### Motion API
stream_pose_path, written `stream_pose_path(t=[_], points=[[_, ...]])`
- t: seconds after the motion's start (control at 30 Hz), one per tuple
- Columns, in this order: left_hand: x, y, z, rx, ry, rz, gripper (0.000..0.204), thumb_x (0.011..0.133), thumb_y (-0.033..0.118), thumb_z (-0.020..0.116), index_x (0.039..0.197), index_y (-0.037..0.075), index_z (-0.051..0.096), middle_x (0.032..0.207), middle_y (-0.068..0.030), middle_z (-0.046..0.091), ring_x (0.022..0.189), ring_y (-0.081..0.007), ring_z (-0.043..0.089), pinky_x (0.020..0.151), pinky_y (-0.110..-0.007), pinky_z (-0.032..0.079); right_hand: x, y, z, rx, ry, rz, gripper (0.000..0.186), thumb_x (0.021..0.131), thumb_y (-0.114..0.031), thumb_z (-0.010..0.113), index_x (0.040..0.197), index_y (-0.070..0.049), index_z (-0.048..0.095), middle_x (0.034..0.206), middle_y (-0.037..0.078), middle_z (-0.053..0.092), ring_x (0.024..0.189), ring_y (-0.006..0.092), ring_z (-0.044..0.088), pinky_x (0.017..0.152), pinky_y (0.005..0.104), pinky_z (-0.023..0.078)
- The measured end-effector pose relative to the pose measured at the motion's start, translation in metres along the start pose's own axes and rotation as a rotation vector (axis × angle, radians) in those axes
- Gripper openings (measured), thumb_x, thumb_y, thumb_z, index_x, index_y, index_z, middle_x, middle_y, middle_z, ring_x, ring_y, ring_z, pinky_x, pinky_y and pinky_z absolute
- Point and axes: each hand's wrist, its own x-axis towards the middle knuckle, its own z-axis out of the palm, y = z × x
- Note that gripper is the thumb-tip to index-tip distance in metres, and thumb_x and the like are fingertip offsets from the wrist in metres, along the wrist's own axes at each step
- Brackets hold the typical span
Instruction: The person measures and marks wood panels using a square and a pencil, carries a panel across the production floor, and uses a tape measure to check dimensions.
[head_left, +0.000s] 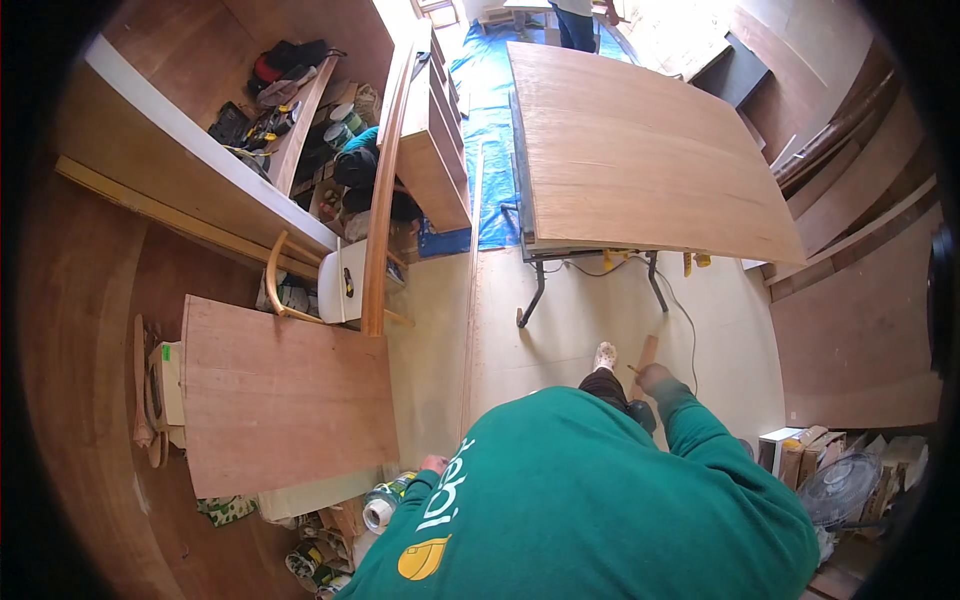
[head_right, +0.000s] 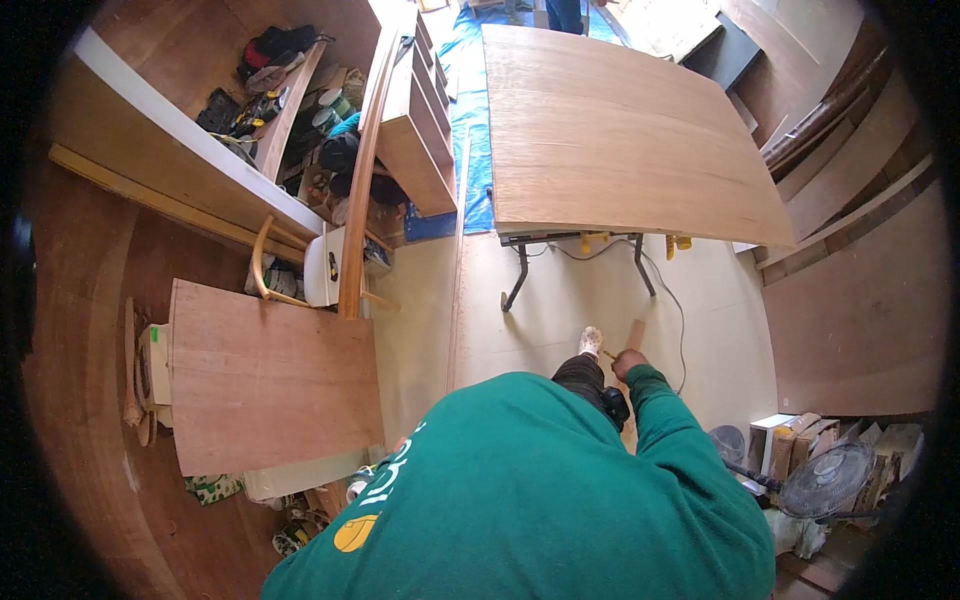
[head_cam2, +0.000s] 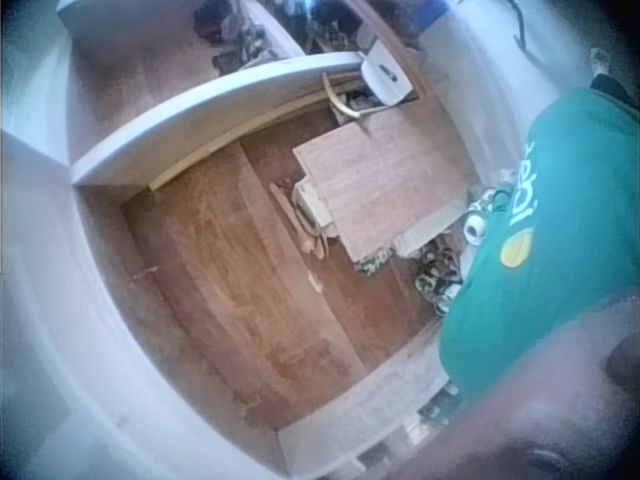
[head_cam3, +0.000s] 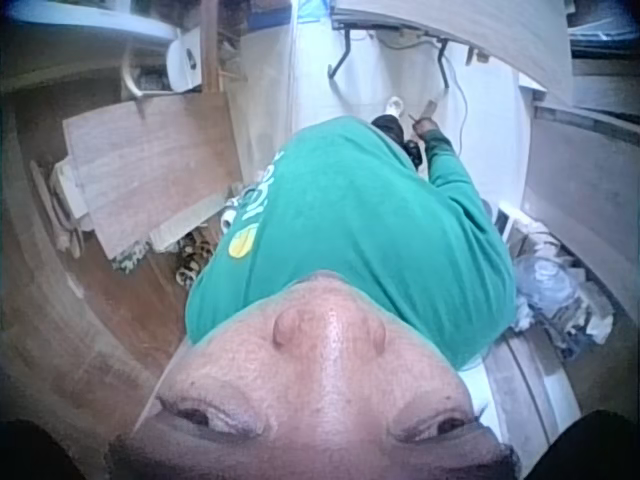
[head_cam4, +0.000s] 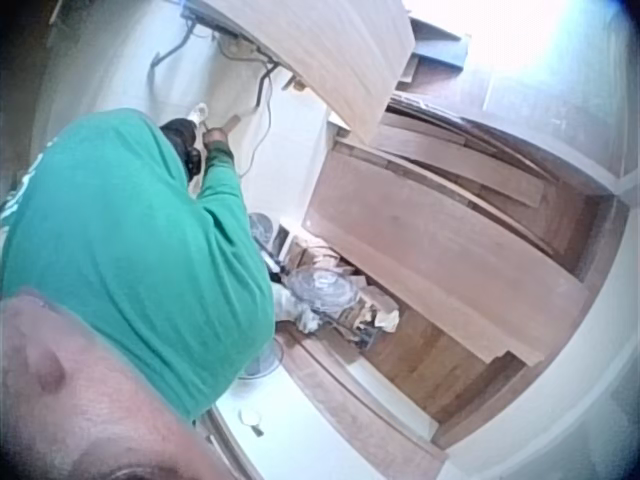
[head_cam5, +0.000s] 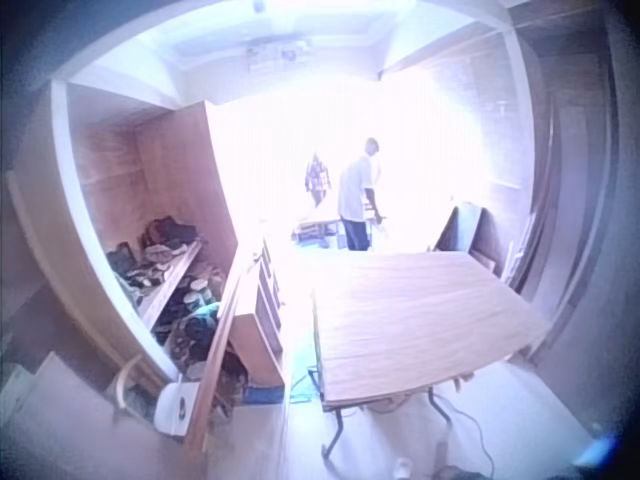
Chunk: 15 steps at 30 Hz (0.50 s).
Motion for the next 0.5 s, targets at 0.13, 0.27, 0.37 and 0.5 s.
stream_pose_path(t=[0.13, 0.27, 0.37, 0.5], points=[[0.007, 0.057, -0.042, -0.177, -0.021, -0.079, 0.045, 0.080, 0.051, 0.076, 0.103, 0.013, 0.080, 0.100, -0.0149, 0.075, 0.092, -0.0335, 0.073, 0.084, -0.041, 0.057, 0.013, 0.034, 0.014, 0.031, 0.077, -0.095, 0.030, 0.092, -0.036, 0.061, 0.101, -0.011, 0.076, 0.101, 0.014, 0.072, 0.098, 0.0350, 0.068, 0.087, 0.0461, 0.054], [-0.014, 0.059, -0.070, -0.228, 0.034, -0.074, 0.051, 0.077, 0.054, 0.079, 0.101, 0.009, 0.080, 0.095, -0.0155, 0.076, 0.087, -0.0309, 0.073, 0.081, -0.039, 0.058, -0.003, -0.011, -0.011, 0.220, 0.155, -0.059, 0.031, 0.089, -0.036, 0.064, 0.097, -0.009, 0.076, 0.102, 0.015, 0.073, 0.096, 0.0367, 0.068, 0.085, 0.0467, 0.055], [-0.011, 0.085, -0.086, -0.215, 0.037, -0.052, 0.048, 0.077, 0.052, 0.080, 0.100, 0.010, 0.080, 0.092, -0.0152, 0.076, 0.083, -0.0302, 0.073, 0.079, -0.038, 0.058, -0.023, -0.008, -0.024, 0.229, 0.177, 0.052, 0.035, 0.088, -0.039, 0.066, 0.096, -0.006, 0.076, 0.102, 0.017, 0.073, 0.097, 0.0372, 0.068, 0.086, 0.0467, 0.055], [-0.016, 0.097, -0.102, -0.263, 0.076, -0.005, 0.047, 0.078, 0.051, 0.080, 0.098, 0.009, 0.080, 0.091, -0.0147, 0.076, 0.082, -0.0297, 0.073, 0.077, -0.038, 0.058, -0.051, -0.024, -0.046, 0.275, 0.160, 0.188, 0.041, 0.087, -0.043, 0.067, 0.097, -0.005, 0.076, 0.101, 0.019, 0.072, 0.097, 0.0376, 0.069, 0.087, 0.0468, 0.055]])
